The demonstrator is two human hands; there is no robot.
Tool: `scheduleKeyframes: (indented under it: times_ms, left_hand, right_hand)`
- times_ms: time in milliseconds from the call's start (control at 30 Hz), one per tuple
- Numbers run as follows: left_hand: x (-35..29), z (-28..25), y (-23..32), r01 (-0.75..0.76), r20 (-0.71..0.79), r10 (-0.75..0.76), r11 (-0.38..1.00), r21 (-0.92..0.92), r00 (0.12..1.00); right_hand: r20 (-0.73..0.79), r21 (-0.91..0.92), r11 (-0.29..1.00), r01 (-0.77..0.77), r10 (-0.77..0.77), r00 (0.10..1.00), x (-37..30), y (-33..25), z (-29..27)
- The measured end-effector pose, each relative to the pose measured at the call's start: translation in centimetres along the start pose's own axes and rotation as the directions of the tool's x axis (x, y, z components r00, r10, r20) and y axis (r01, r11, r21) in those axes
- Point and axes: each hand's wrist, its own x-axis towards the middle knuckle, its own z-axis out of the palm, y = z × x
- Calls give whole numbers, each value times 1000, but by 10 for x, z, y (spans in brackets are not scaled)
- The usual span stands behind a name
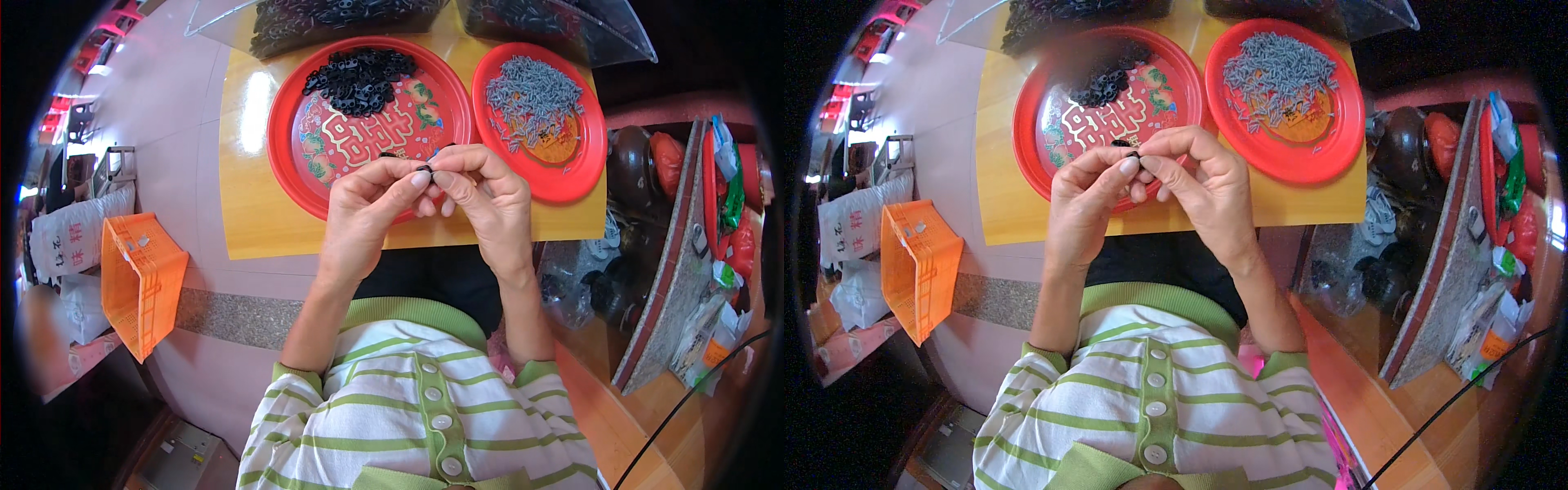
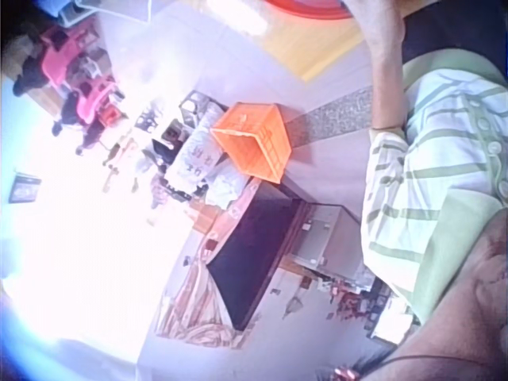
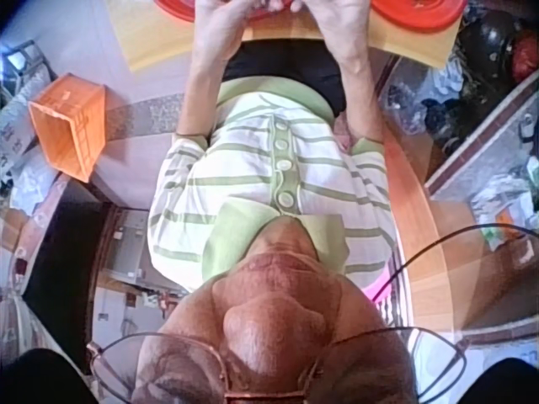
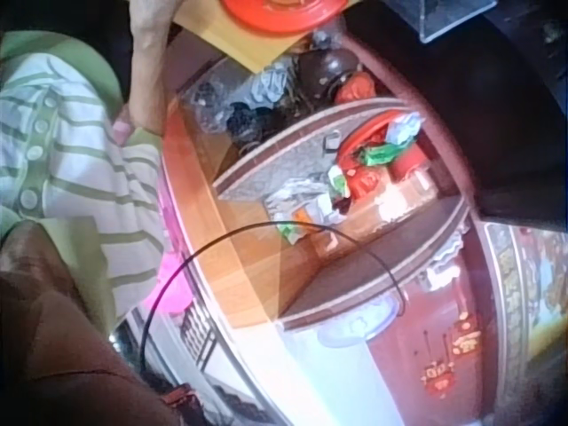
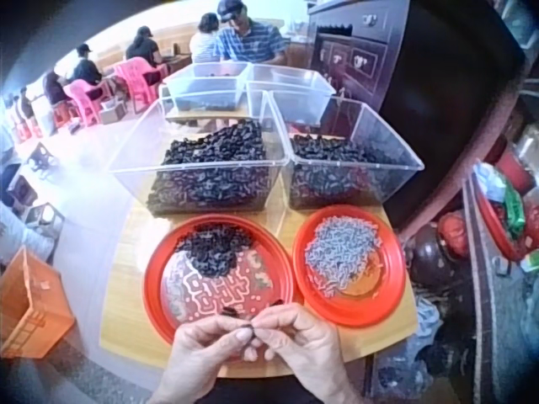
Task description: The person sits at a table and repeatedly picks up small black plastic rings and silver screws. They insert the screws into the rings by hand and place the assembled units into a red tray.
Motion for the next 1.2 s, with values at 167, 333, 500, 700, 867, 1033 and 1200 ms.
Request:
scheduleKeyframes:
  times_ms: [167, 333, 500, 700, 867, 1033, 1200]
  left_hand:
    - [6, -1, -7, 3, 23, -3, 1000, 3, 1000]
    - [9, 1, -3, 13, 42, -12, 1000, -11, 999]
    - [0, -2, -1, 42, -25, -41, 999, 25, 999]
    - [-24, -16, -7, 67, -54, -64, 997, 41, 996]
    - [-31, -26, -11, 77, -88, -76, 997, 1, 993]
    - [-31, -34, -7, 55, -101, -52, 998, 30, 994]
    - [-32, -38, -2, 30, -117, -23, 998, 63, 993]
  right_hand:
    - [24, 21, 997, -68, 68, 997, 0, 1, -10]
    - [-45, 5, 998, -66, 66, 997, 2, -15, -3]
    - [26, -105, 994, -32, 35, 999, 1, -10, -3]
    - [40, -59, 993, -106, 108, 993, -19, 3, 10]
    - [54, -52, 988, -148, 151, 987, -19, 9, 17]
    - [156, -360, 927, -104, 169, 973, 12, -1, 9]
    - [291, -773, 560, 297, -103, 951, 49, 13, 8]
